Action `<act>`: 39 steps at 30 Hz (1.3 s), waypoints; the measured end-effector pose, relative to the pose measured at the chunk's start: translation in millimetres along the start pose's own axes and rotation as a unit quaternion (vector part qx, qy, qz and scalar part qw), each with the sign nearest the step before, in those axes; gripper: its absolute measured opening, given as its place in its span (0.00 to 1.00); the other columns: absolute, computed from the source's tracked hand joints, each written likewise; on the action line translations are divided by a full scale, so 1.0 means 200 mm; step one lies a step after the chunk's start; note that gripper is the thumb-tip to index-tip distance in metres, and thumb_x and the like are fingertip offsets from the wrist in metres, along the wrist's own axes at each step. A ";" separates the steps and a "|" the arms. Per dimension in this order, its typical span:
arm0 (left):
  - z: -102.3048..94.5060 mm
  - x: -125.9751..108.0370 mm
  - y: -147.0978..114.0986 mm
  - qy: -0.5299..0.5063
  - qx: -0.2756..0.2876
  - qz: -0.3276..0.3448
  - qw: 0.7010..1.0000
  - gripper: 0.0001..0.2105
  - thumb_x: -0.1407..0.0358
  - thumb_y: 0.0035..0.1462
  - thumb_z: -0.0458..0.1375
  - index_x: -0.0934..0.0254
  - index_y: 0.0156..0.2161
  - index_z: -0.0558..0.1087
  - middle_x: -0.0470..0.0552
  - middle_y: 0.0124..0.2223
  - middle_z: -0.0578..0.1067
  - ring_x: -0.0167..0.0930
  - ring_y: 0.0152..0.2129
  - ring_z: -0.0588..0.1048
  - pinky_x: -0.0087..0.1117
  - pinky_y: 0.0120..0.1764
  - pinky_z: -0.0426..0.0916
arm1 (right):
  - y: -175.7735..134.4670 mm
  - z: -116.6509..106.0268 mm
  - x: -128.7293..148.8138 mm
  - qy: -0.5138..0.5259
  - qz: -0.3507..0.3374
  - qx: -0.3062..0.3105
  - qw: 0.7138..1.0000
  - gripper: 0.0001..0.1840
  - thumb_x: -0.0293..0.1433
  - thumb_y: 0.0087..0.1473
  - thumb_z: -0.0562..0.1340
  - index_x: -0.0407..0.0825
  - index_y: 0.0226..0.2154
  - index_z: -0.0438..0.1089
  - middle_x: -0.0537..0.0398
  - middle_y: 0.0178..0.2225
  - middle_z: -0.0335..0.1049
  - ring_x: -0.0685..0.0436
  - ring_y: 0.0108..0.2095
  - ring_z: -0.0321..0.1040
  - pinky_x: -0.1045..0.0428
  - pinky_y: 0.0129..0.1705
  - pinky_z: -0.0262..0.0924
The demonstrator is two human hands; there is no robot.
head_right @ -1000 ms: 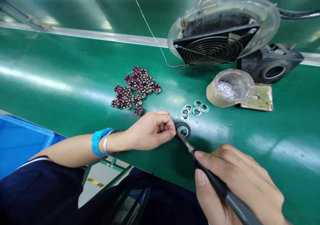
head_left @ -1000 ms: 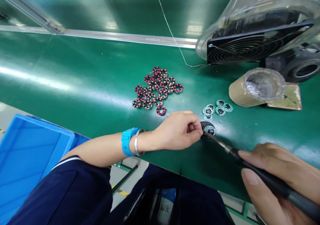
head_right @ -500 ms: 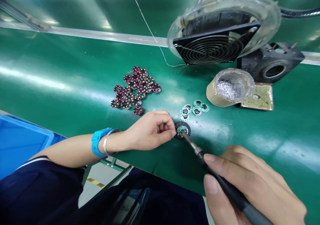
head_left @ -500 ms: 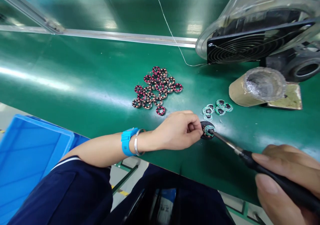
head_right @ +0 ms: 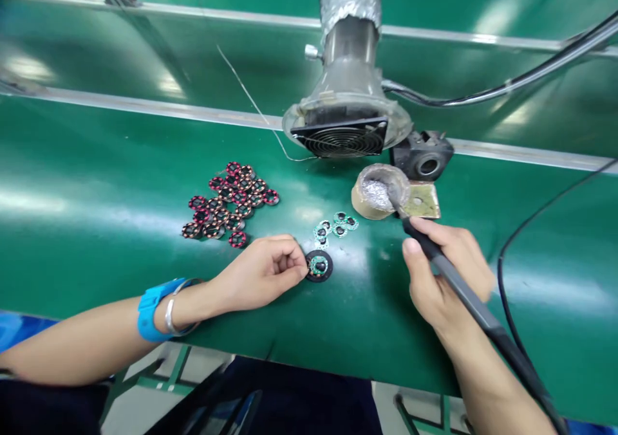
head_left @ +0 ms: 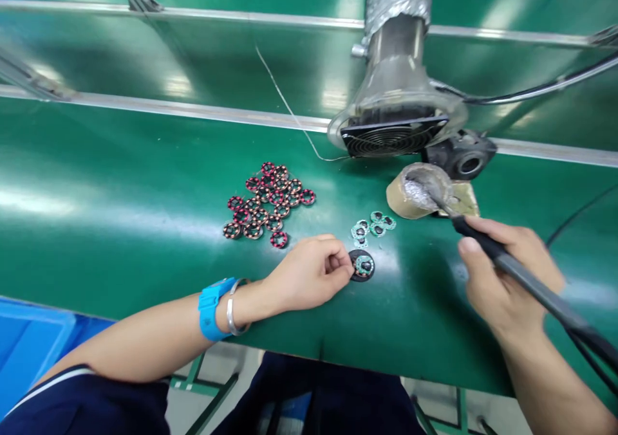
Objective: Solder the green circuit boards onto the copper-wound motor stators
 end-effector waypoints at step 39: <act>0.01 0.00 0.01 -0.013 0.011 -0.001 1.000 0.04 0.68 0.53 0.58 0.66 0.29 0.73 0.47 0.31 0.71 0.23 0.22 0.68 0.25 0.27 0.65 | -0.04 -0.06 -0.06 0.285 0.079 -0.190 0.936 0.16 0.25 0.42 0.57 0.52 0.31 0.79 0.57 0.22 0.66 0.48 0.16 0.61 0.52 0.13 0.49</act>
Point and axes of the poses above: each hand's wrist, its own y-axis towards the middle knuckle, its own z-axis out of the palm, x = y × z, the point moved 6 cm from there along y, towards the middle knuckle
